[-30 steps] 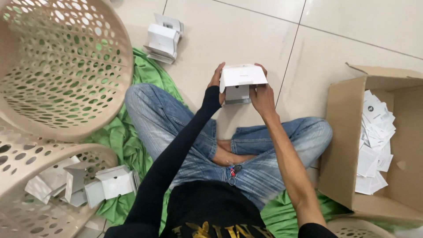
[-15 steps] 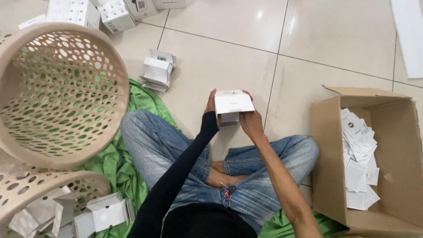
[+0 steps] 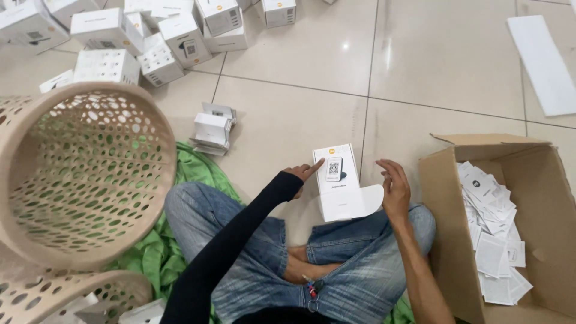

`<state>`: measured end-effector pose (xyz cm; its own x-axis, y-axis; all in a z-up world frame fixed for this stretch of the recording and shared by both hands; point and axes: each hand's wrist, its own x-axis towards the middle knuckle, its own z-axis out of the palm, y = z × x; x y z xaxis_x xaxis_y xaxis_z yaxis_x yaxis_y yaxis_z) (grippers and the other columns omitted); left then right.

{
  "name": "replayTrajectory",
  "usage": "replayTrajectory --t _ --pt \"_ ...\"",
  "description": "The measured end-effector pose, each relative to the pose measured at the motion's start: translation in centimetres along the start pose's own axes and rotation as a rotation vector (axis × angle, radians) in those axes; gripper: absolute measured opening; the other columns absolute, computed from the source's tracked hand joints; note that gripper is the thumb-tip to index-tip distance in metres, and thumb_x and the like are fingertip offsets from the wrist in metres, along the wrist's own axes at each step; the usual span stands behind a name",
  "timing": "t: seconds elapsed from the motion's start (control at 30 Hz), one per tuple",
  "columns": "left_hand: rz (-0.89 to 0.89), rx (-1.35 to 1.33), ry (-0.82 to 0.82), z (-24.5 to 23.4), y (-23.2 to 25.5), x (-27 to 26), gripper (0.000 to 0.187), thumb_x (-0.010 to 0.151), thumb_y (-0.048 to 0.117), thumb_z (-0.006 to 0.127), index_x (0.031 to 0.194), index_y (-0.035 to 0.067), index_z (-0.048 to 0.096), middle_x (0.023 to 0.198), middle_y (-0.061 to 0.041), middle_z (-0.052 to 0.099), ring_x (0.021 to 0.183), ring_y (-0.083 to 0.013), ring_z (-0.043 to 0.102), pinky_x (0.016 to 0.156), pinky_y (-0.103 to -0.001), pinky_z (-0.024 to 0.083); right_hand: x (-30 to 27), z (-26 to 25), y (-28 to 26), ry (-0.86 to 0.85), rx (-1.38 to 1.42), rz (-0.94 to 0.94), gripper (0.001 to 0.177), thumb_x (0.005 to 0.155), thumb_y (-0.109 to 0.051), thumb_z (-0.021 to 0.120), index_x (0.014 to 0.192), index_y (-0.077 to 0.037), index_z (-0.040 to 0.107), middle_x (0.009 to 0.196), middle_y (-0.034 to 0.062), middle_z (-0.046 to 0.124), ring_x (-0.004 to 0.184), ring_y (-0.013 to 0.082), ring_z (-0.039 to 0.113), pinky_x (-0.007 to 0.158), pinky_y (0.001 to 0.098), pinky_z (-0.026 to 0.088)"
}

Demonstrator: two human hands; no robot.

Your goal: The person packages small electronic items into white boxes and organizes instruction manuals.

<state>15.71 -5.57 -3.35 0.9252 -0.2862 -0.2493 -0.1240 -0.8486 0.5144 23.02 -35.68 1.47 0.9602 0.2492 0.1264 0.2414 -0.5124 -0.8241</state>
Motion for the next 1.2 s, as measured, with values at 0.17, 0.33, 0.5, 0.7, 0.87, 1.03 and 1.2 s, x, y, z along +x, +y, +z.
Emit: replayTrajectory --t 0.17,0.33,0.5,0.7,0.87,1.03,1.2 --pt "-0.051 -0.444 -0.3 0.3 2.0 2.1 0.041 0.098 0.03 0.058 0.132 0.006 0.059 0.11 -0.013 0.077 0.1 -0.0238 0.077 0.087 -0.034 0.06 -3.3 -1.7 -2.8 -0.198 -0.21 -0.191 0.036 0.083 0.005 0.06 0.113 -0.01 0.074 0.119 0.0081 0.071 0.109 0.0314 0.066 0.093 0.041 0.054" --pt "-0.133 -0.523 -0.836 7.1 -1.1 4.9 0.046 0.098 0.041 0.058 0.124 0.007 0.075 0.112 -0.007 0.078 0.106 -0.0195 0.073 0.088 -0.034 0.055 -3.9 -0.2 -5.1 -0.427 -0.324 -0.072 0.036 0.081 0.003 0.058 0.108 -0.014 0.077 0.116 0.0062 0.072 0.108 0.0302 0.066 0.091 0.0395 0.053" --pt "-0.039 -0.68 -1.105 9.8 -2.9 8.7 0.055 0.091 0.038 0.062 0.139 0.011 0.063 0.13 -0.009 0.072 0.118 -0.0227 0.069 0.099 -0.038 0.052 -1.6 4.3 7.5 -1.308 -0.399 0.098 0.057 0.089 -0.048 0.073 0.138 -0.021 0.062 0.14 0.0085 0.06 0.131 0.0296 0.055 0.104 0.0396 0.045" --pt "0.386 -0.501 0.457 2.1 -1.2 18.0 0.116 0.079 0.017 0.076 0.164 0.012 -0.002 0.17 -0.024 0.004 0.158 -0.0464 0.007 0.125 -0.054 0.019 5.8 6.5 1.0 -0.156 -0.311 -0.156 0.084 0.088 -0.027 0.068 0.159 -0.005 0.028 0.167 0.0185 0.025 0.141 0.0436 0.044 0.099 0.0489 0.052" --pt "0.233 -0.367 0.188 -4.9 -3.9 13.4 0.11 0.064 0.007 0.058 0.165 0.026 0.019 0.174 -0.022 0.017 0.148 -0.0427 0.039 0.116 -0.049 0.042 4.8 13.0 0.6 -0.464 -0.15 -0.062 0.076 0.09 -0.03 0.068 0.156 -0.014 0.033 0.168 0.0104 0.023 0.14 0.0392 0.047 0.1 0.0489 0.053" --pt "0.249 -0.303 0.556 -10.1 -24.1 10.6 0.094 0.081 0.017 0.07 0.164 0.019 0.028 0.168 -0.019 0.031 0.157 -0.0413 0.032 0.128 -0.05 0.033 6.8 20.1 -3.6 -0.679 -0.034 -0.158 0.069 0.094 -0.03 0.067 0.156 -0.019 0.038 0.169 0.0094 0.023 0.145 0.0387 0.041 0.102 0.0486 0.053" --pt "-0.32 -0.166 1.019 -20.2 -45.9 8.3 0.084 0.086 0.019 0.075 0.16 0.011 0.036 0.162 -0.019 0.043 0.152 -0.0337 0.043 0.128 -0.04 0.036 16.0 29.5 -12.0 -0.784 0.132 -0.279 0.07 0.093 -0.037 0.066 0.155 -0.019 0.038 0.167 0.0103 0.029 0.138 0.0299 0.053 0.105 0.046 0.052"
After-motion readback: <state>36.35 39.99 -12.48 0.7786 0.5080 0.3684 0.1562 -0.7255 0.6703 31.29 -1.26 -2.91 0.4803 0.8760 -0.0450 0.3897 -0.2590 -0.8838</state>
